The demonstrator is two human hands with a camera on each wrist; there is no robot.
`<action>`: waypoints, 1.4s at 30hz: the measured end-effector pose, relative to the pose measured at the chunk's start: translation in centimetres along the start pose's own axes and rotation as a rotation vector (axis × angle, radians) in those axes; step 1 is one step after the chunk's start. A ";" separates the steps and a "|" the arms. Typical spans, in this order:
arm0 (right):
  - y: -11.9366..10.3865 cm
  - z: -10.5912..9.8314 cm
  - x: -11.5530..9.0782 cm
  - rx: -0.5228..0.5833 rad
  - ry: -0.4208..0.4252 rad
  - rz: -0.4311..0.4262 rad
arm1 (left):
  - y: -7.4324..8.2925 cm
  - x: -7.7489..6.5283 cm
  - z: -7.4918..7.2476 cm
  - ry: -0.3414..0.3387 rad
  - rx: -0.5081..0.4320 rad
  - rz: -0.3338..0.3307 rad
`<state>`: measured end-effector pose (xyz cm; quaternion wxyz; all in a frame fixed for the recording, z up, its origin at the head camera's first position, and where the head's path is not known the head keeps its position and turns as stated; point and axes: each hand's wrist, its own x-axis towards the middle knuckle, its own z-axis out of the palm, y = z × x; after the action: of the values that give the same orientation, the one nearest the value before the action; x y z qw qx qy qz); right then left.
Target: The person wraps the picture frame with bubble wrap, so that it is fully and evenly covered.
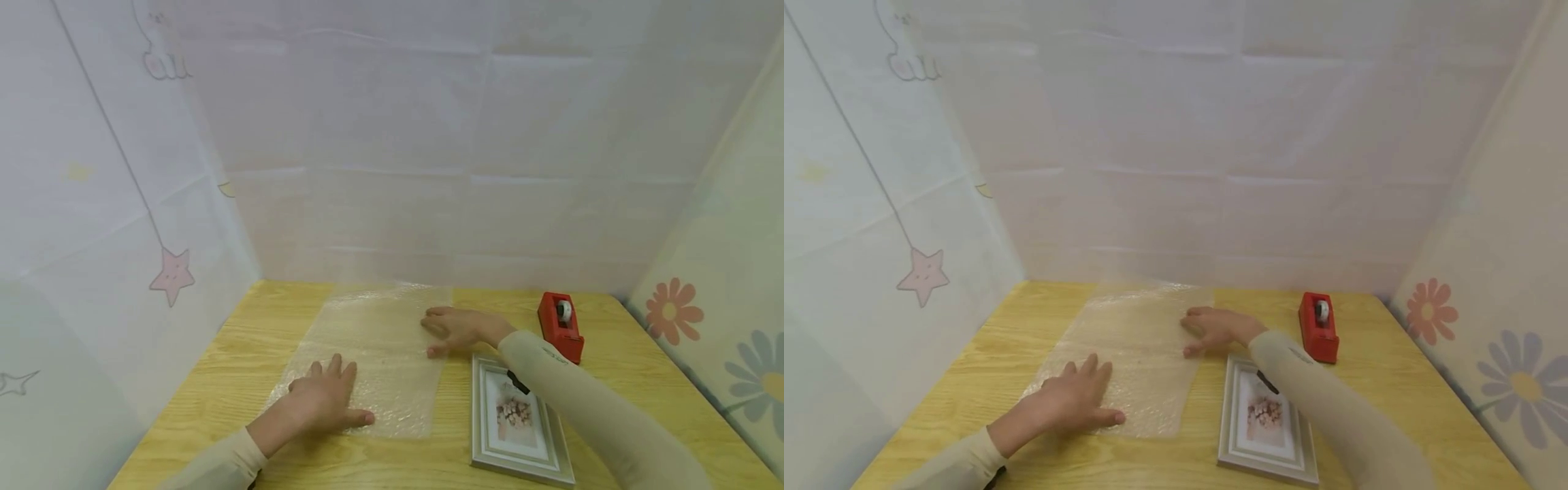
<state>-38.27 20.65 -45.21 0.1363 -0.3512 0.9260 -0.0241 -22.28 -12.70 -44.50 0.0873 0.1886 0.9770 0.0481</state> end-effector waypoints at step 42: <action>-0.5 1.6 -5.7 0.022 0.149 0.090 | -4.0 6.5 -1.3 -0.149 -0.135 0.280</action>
<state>-33.46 24.10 -45.38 0.0719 -0.3047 0.9482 -0.0540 -29.90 -14.03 -44.77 0.1642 0.3197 0.9265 0.1113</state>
